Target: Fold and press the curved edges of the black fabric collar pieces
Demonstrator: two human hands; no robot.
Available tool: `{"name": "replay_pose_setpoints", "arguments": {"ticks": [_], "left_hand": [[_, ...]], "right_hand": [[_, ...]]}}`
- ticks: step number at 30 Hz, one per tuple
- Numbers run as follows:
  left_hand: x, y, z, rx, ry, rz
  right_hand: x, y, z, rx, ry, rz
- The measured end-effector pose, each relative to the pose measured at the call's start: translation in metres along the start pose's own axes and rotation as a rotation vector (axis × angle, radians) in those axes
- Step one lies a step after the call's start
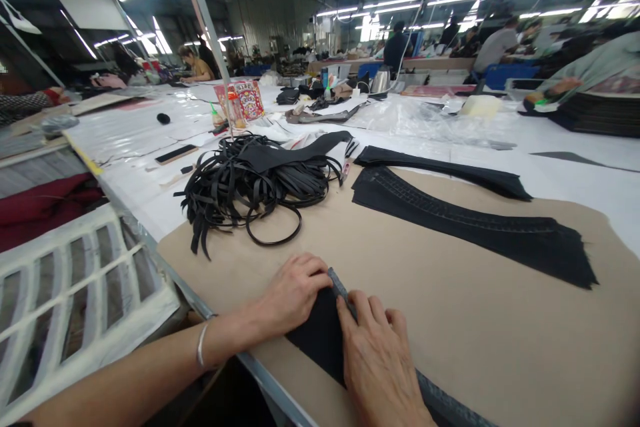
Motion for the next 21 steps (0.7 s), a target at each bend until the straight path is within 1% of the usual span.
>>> {"name": "replay_pose_setpoints", "arguments": {"ticks": [2,3,4,6,9,12,15,18,21], "left_hand": [[0.009,-0.007,-0.009,-0.132,0.031,-0.01],[0.014,-0.01,-0.012,-0.172,0.011,0.006],[0.02,-0.012,-0.013,-0.189,-0.033,0.03],[0.032,-0.015,-0.015,-0.177,-0.164,0.075],[0.046,-0.017,-0.016,-0.132,-0.352,0.105],[0.056,-0.018,-0.016,-0.105,-0.464,0.113],[0.062,-0.018,-0.015,-0.097,-0.512,0.137],[0.063,-0.017,-0.013,-0.111,-0.529,0.163],[0.062,-0.016,-0.013,-0.152,-0.549,0.159]], "right_hand": [[0.005,0.003,-0.004,0.077,0.003,0.051],[0.008,0.005,-0.005,0.112,0.001,0.086],[0.01,0.006,-0.005,0.138,-0.004,0.126],[0.014,0.008,-0.005,0.171,-0.025,0.209],[0.021,0.01,-0.003,0.239,-0.079,0.294],[0.027,0.013,-0.001,0.3,-0.113,0.327],[0.031,0.016,-0.002,0.301,-0.103,0.335],[0.032,0.017,-0.003,0.3,-0.094,0.335],[0.033,0.016,-0.003,0.312,-0.104,0.331]]}}
Point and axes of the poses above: each hand's wrist, its own x-axis towards the middle knuckle, its own z-axis out of the palm, y = z × x, the point moved 5 cm from there along x, towards the middle knuckle, and after that the axes turned 12 degrees about -y, right-handed, at the moved point
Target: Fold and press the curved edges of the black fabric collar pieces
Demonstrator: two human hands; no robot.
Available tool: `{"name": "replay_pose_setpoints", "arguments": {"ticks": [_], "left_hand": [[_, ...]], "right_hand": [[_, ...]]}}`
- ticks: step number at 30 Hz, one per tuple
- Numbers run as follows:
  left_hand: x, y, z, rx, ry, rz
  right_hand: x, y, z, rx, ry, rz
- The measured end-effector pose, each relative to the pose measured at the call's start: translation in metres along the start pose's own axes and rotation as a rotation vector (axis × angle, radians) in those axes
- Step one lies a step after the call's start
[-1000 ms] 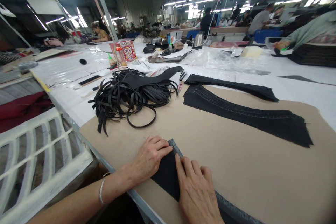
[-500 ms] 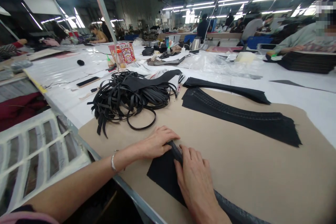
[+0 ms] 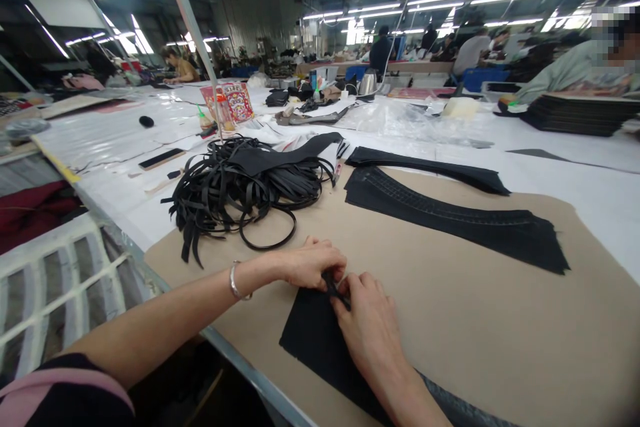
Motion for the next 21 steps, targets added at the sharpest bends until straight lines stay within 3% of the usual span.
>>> {"name": "replay_pose_setpoints", "arguments": {"ticks": [5,10,15,21], "left_hand": [[-0.001,0.001,0.001,-0.036,-0.011,0.019],[-0.006,-0.007,0.001,-0.025,0.048,0.075],[-0.015,-0.011,0.004,-0.017,0.121,0.109],[-0.028,-0.003,0.004,0.145,0.201,0.166]], "right_hand": [[-0.001,-0.003,-0.001,-0.006,0.011,-0.027],[-0.002,0.002,0.002,0.109,-0.04,-0.035],[-0.011,0.003,0.008,0.178,0.034,-0.137],[-0.022,0.001,0.019,0.113,0.097,-0.264]]}}
Point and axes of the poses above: each hand's wrist, its own x-axis towards the middle knuckle, its own z-axis out of the palm, y = z × x, the point moved 5 cm from there along x, towards the middle knuckle, and after that the axes turned 12 degrees about -y, right-handed, at the moved point
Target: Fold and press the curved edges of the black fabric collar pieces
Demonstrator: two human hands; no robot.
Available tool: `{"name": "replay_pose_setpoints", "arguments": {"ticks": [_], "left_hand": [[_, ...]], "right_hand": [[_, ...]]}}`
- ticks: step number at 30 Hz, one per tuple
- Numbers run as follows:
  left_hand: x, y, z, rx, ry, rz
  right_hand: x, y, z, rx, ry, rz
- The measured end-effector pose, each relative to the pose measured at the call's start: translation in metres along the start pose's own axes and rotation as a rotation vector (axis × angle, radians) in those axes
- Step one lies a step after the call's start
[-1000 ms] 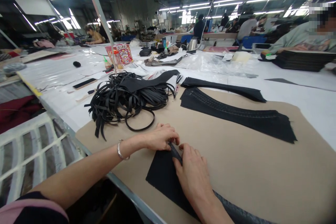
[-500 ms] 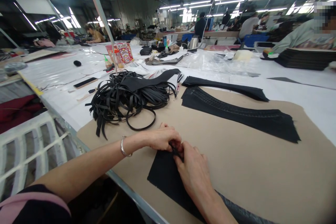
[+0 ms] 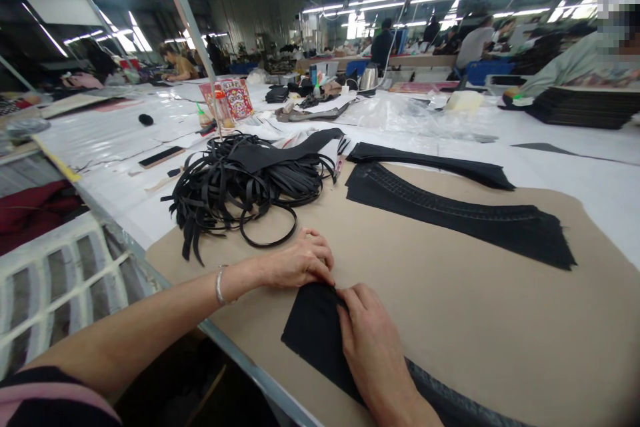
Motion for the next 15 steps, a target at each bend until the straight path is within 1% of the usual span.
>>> {"name": "replay_pose_setpoints", "arguments": {"ticks": [4,8,15], "left_hand": [[-0.008,0.003,0.0,0.145,-0.035,0.029],[-0.013,0.0,0.004,0.23,-0.074,-0.011],[-0.021,0.006,0.009,0.308,0.01,-0.048]], "right_hand": [[-0.004,-0.003,0.005,-0.094,-0.007,-0.072],[-0.004,-0.004,0.006,-0.153,-0.033,-0.078],[-0.003,-0.006,0.007,-0.231,-0.07,-0.063]]}}
Point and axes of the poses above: each hand's wrist, its own x-axis towards the middle knuckle, its own z-axis out of the palm, y = z × x, the point moved 5 cm from there along x, towards the middle knuckle, and after that the axes turned 12 degrees about -y, right-handed, at the moved point
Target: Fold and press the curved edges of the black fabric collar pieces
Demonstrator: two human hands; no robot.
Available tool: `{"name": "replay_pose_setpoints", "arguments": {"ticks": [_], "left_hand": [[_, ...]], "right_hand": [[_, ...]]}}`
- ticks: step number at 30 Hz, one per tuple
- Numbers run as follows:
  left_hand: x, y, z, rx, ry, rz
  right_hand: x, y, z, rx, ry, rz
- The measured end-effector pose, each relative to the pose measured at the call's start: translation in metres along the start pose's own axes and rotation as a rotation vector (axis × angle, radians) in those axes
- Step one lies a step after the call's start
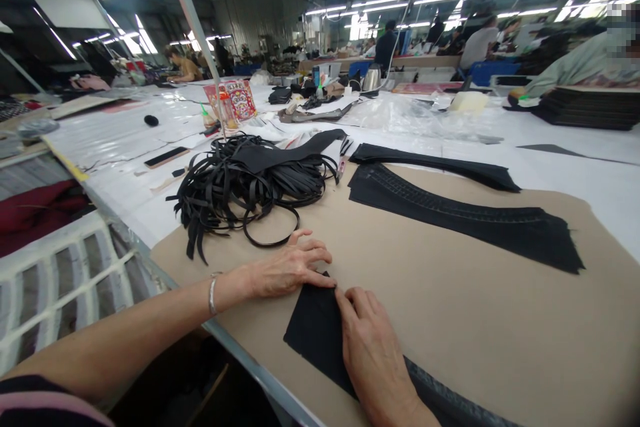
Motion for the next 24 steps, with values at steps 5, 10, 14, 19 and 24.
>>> {"name": "replay_pose_setpoints", "arguments": {"ticks": [5,10,14,19,24], "left_hand": [[-0.005,-0.002,0.005,0.118,0.034,-0.021],[-0.007,-0.006,0.008,0.271,0.161,0.068],[-0.009,-0.008,0.009,0.349,0.177,0.07],[-0.015,-0.018,0.008,0.369,0.146,0.047],[-0.015,-0.01,-0.004,0.31,0.342,-0.085]], "right_hand": [[0.0,0.001,0.003,-0.051,0.008,0.006],[0.0,0.002,0.006,-0.093,0.055,-0.024],[0.0,0.001,0.006,-0.103,0.064,-0.03],[0.001,0.0,0.005,-0.112,0.053,-0.026],[0.001,-0.002,0.004,-0.123,0.019,-0.023]]}}
Point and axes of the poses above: each hand's wrist, its own x-axis towards the middle knuckle, its own z-axis out of the palm, y = z × x, the point moved 5 cm from there along x, towards the middle knuckle, and after that the axes turned 12 degrees about -y, right-handed, at the moved point
